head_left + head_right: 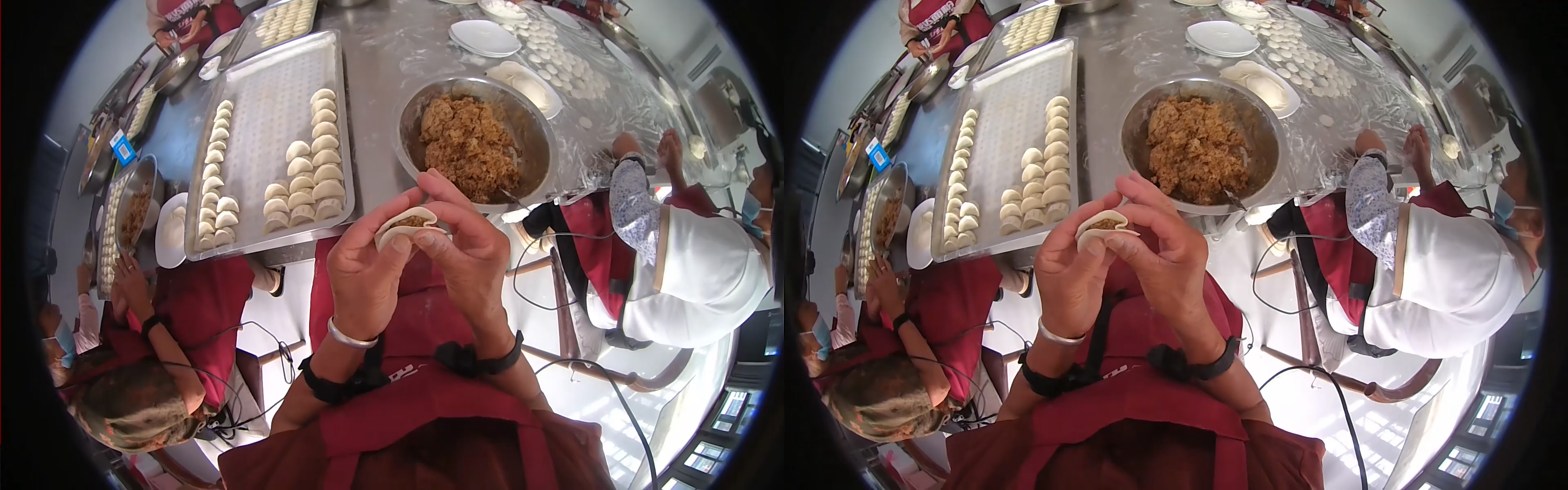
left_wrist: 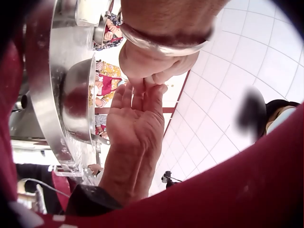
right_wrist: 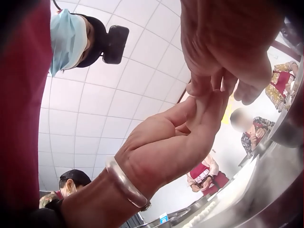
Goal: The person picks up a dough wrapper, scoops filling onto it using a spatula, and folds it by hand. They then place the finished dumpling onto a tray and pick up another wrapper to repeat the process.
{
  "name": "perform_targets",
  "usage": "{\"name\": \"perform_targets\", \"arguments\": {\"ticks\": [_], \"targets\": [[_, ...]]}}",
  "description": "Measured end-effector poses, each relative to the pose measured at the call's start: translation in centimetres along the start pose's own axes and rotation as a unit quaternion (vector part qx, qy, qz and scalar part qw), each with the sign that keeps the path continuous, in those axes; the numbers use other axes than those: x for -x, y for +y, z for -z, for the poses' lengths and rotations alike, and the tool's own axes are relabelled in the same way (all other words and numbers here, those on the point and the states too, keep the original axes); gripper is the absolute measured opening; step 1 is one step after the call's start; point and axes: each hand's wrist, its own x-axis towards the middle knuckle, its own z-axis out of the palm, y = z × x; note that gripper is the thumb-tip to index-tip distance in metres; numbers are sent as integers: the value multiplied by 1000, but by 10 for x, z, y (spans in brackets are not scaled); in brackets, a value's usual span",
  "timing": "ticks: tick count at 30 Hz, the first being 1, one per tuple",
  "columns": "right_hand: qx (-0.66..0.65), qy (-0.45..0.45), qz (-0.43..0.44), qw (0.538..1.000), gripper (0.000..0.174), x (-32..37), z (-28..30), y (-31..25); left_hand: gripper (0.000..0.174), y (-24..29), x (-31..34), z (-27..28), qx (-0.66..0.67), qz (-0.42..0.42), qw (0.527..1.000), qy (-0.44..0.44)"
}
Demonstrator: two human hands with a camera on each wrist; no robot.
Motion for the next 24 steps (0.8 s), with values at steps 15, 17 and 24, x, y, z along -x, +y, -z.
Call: {"name": "perform_targets", "arguments": {"ticks": [15,17,24], "targets": [[49,32,59,997,18,4,-3,1,33,6,6,-8,-57,0,997,56],[61,19,78,995,16,2,-2,-1,32,7,7,-7,-105,-7,993,46],[127,-19,94,987,19,2,8,-4,32,14,5,-2,-151,9,988,11]]}}
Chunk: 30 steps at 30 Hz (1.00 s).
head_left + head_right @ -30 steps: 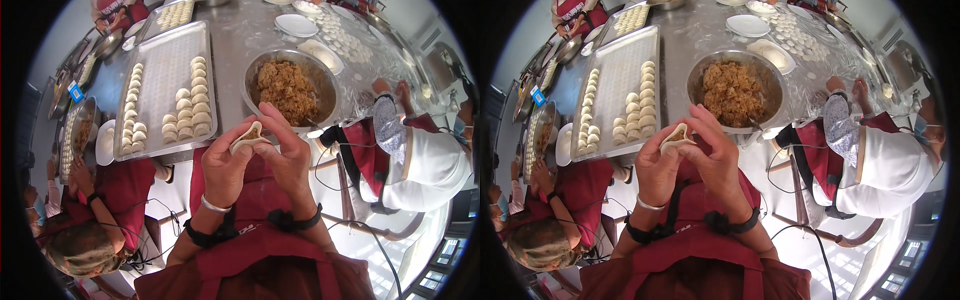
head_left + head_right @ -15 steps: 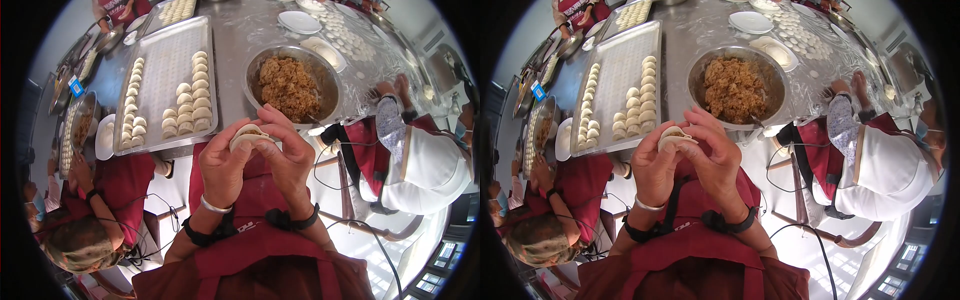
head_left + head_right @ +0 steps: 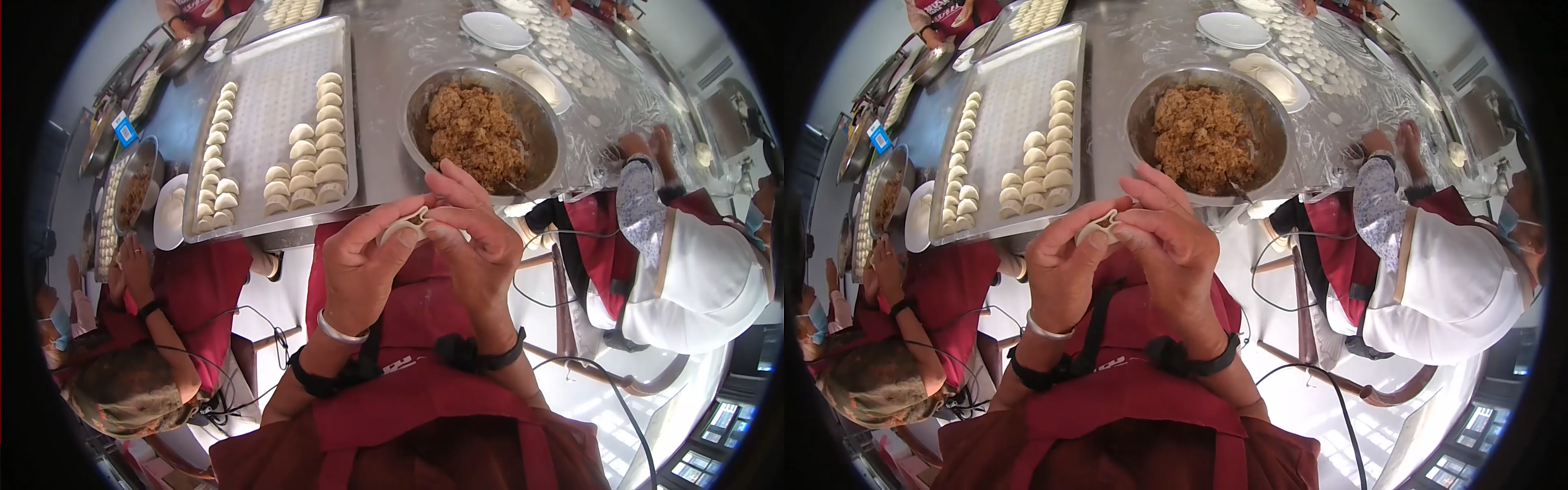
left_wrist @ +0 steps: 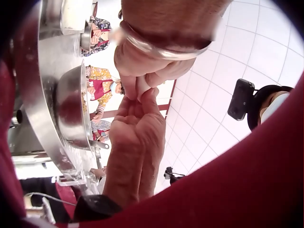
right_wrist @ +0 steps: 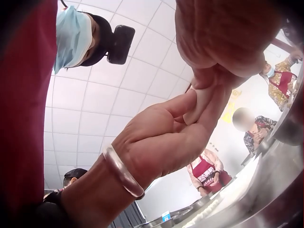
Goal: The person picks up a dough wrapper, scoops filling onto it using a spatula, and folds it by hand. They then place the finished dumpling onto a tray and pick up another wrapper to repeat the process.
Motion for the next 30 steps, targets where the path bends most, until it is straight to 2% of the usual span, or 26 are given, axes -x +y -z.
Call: {"name": "perform_targets", "arguments": {"ticks": [3,6,9,12,15,18,21,24,27,30], "targets": [[-19,-6,-47,999,24,-6,-2,-11,34,-3,2,8,-14,-5,1000,-1],[-99,-20,-105,989,28,-4,-3,-9,36,-2,2,6,-5,-12,1000,-22],[-50,-39,-39,997,23,-1,-1,4,38,1,3,6,-46,-6,999,-14],[3,-49,2,999,19,-1,0,3,40,6,2,12,-128,16,991,-43],[68,-64,50,994,18,-3,0,3,42,20,-7,18,-214,7,967,-135],[98,-76,76,989,21,-4,1,3,42,25,-12,24,-252,22,953,-169],[127,-73,34,989,24,-5,-1,-3,47,22,-15,30,-241,42,953,-177],[118,-92,54,987,26,-10,-1,-8,53,15,-16,31,-195,41,966,-164],[75,-93,36,992,25,-4,4,4,57,23,-12,21,-69,114,981,-144],[-19,-23,-31,999,21,-2,2,1,53,21,-3,12,39,91,990,-98]]}}
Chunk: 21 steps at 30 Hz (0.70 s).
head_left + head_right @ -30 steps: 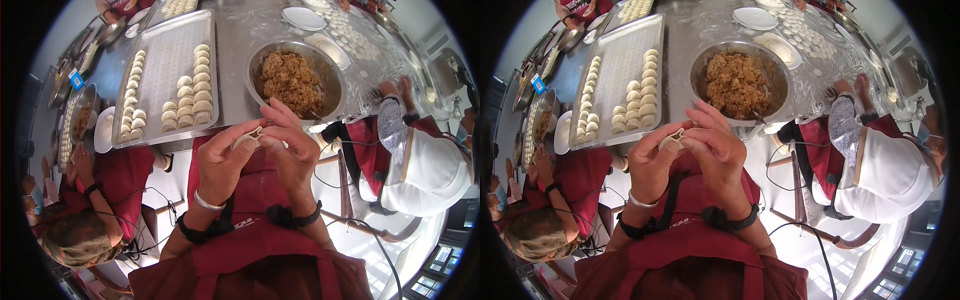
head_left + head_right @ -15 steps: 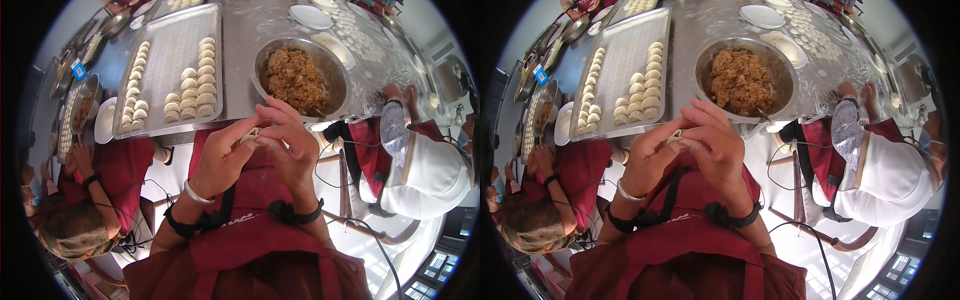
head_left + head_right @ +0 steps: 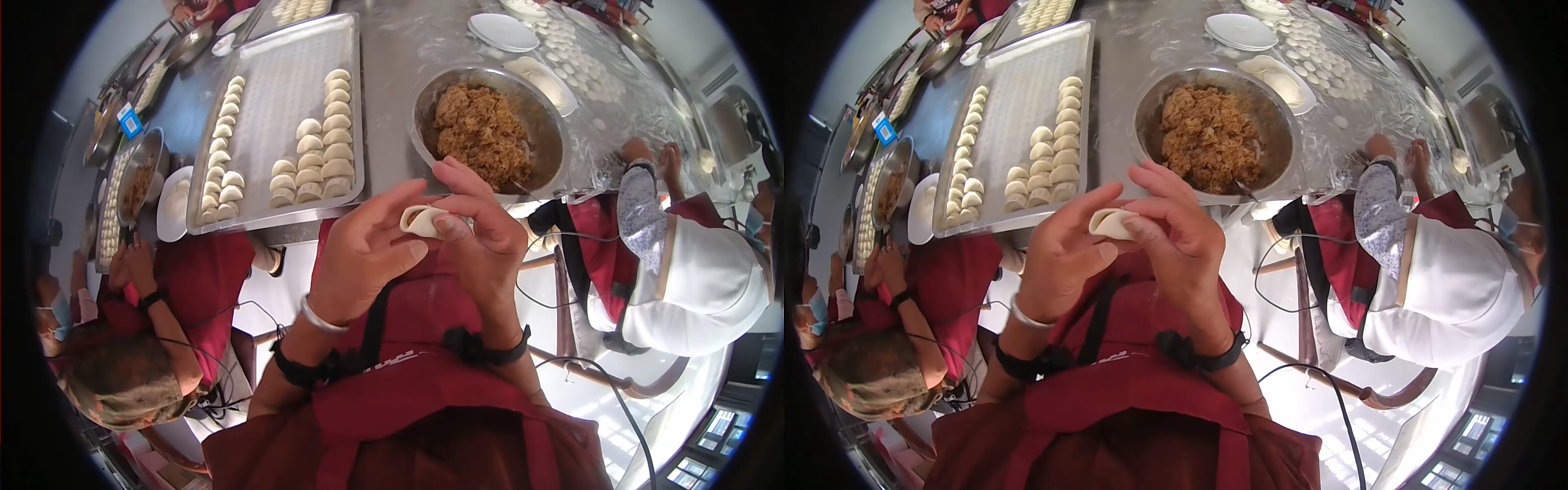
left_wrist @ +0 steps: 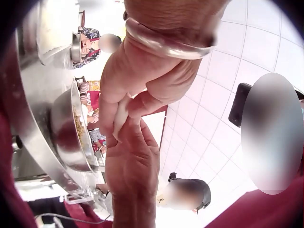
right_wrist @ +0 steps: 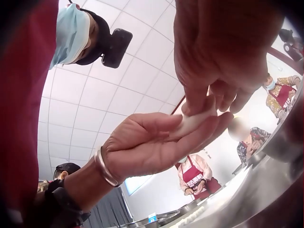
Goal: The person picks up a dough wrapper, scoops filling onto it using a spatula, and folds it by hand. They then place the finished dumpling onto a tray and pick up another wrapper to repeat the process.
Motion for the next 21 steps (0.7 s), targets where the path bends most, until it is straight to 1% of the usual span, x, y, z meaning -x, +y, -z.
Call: {"name": "perform_targets", "arguments": {"ticks": [1,3,5,8,11,14,18,20,21], "targets": [[-18,18,-15,1000,20,1,-3,-1,49,-14,2,1,32,-12,999,15],[-56,51,-45,996,18,3,-11,-4,47,-30,4,-2,40,-30,997,54],[-35,53,-33,997,19,5,-13,-4,44,-36,5,-6,59,-52,993,83],[7,51,-8,999,19,6,-14,-5,44,-38,6,-7,68,-45,992,92],[42,51,16,998,18,5,-14,-5,44,-30,6,-12,55,-53,993,88],[33,37,40,998,16,1,-11,-7,45,-31,7,-12,-43,-102,992,64],[36,1,63,997,16,-1,-4,-8,46,-33,7,-5,-25,-63,997,35],[68,-18,62,996,20,-2,0,-6,46,-33,7,-2,3,-35,999,33],[83,-28,62,994,21,-2,0,-6,47,-35,6,-1,20,-38,999,27]]}}
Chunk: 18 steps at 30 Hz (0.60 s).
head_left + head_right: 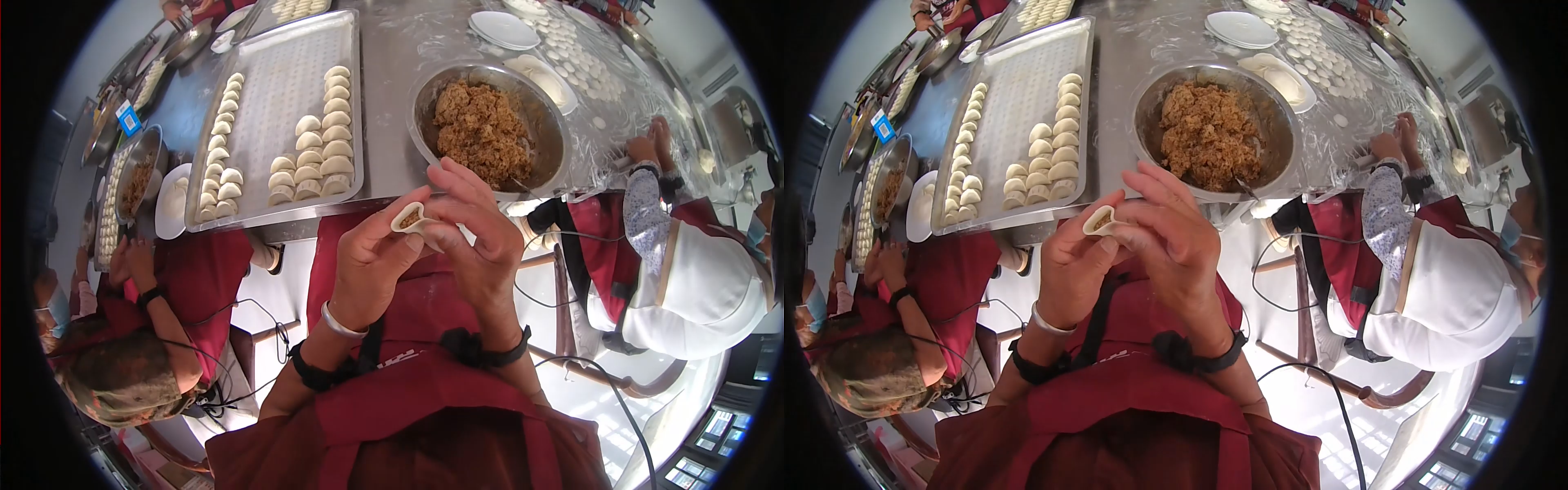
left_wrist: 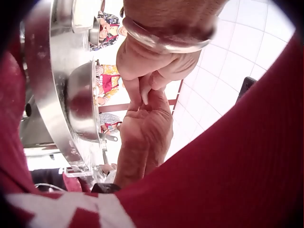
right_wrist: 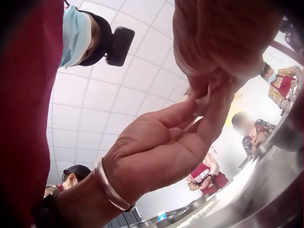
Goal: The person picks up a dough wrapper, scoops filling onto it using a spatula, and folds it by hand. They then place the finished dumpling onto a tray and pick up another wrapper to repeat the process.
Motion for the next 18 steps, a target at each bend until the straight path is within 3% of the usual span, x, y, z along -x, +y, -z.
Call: {"name": "perform_targets", "arguments": {"ticks": [3,6,14,18], "targets": [[-53,12,-56,997,28,-1,-6,-8,47,-2,0,1,33,-8,999,-9],[-73,-35,-64,995,31,0,-3,-4,46,1,0,0,25,-5,1000,-5],[-54,-13,-13,998,20,6,-3,4,51,5,3,-5,36,35,999,-6],[-45,-25,19,998,19,9,-4,7,51,3,2,-1,-27,25,999,-27]]}}
